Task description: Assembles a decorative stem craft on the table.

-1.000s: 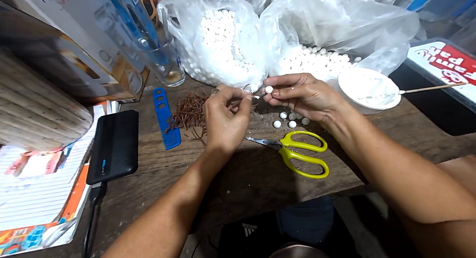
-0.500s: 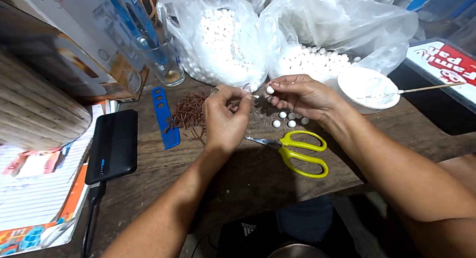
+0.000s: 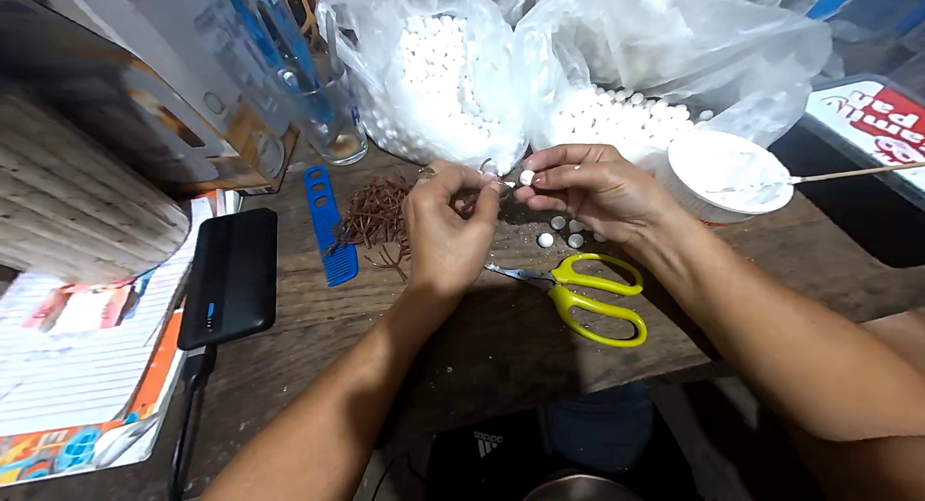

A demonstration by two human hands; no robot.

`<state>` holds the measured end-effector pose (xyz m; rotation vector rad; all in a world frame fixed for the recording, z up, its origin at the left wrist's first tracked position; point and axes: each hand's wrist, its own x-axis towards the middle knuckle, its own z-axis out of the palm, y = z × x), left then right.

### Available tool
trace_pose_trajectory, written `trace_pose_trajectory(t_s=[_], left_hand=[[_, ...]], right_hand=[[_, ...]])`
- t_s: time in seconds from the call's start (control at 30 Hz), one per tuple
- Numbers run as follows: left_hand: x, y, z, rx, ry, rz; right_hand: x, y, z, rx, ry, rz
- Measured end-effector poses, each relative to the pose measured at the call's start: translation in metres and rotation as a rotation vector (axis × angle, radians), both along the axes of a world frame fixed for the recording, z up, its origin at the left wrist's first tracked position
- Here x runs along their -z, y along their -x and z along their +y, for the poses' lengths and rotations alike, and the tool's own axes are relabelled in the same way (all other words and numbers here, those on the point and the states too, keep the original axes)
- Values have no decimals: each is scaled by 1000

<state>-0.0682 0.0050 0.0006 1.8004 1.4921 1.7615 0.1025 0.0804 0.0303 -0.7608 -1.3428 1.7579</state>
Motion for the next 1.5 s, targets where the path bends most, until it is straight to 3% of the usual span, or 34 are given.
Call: trace_pose_trajectory(t_s=[1.03,1.5], left_hand=[[3,0,4,-50,-186,141],[1,0,4,-87,-149,138]], right_hand=[[2,8,-10,75,-99,-27],[5,7,-10,76,-212,-18]])
